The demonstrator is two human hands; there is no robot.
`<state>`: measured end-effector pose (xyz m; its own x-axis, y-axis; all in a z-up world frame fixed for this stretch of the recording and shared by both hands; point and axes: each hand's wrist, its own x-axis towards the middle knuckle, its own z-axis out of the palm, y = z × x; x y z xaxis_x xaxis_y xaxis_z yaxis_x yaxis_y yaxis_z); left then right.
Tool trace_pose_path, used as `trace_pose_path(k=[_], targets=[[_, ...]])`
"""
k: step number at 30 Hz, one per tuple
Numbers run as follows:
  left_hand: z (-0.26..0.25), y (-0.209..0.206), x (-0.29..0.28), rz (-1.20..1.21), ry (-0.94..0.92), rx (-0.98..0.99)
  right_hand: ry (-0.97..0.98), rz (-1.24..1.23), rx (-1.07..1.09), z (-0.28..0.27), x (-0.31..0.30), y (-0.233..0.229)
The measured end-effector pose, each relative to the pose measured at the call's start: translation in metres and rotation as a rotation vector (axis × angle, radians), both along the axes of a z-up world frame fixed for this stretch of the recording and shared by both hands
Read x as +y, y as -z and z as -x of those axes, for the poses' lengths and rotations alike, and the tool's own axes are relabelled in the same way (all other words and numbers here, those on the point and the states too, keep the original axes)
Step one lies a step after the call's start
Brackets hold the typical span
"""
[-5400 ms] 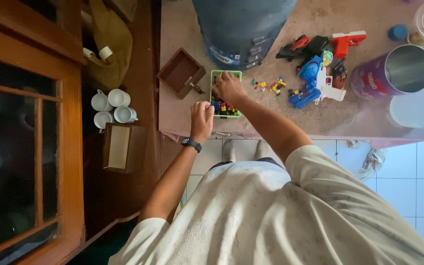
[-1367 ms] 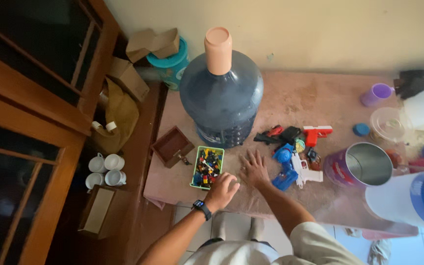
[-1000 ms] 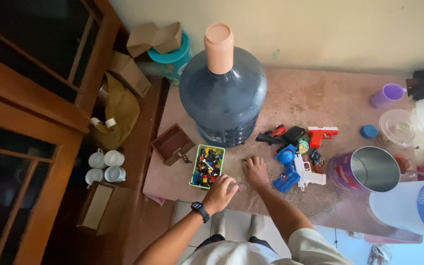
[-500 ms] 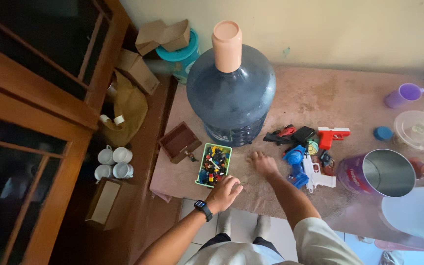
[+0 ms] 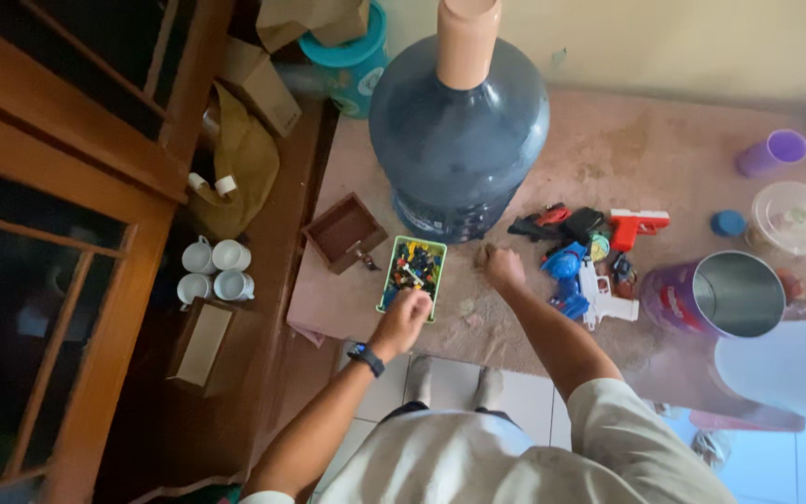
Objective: The person sorts a pile of small plastic building blocks and various toys on a table. They pick up items like a toy gun and a toy car, then place the building blocks into a green plastic container.
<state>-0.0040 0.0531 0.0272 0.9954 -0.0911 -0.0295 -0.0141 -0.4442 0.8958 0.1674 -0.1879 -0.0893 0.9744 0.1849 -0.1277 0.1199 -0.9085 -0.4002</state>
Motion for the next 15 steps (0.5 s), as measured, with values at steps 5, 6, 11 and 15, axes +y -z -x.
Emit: trace_pose_path(k=[5,6,11,15], targets=[[0.0,0.042,0.034,0.139,-0.234,0.063,0.159,-0.415,-0.06,0.013,0.039,-0.009],[-0.003,0.05,0.042,0.138,-0.26,0.017,0.142,-0.5,-0.078,0.014,0.048,-0.014],[-0.008,0.071,0.063,0.176,-0.313,-0.018,-0.063,-0.401,-0.008,0.03,0.101,-0.023],[-0.024,0.069,0.064,0.256,-0.306,-0.028,-0.346,-0.288,-0.06,0.023,0.127,-0.034]])
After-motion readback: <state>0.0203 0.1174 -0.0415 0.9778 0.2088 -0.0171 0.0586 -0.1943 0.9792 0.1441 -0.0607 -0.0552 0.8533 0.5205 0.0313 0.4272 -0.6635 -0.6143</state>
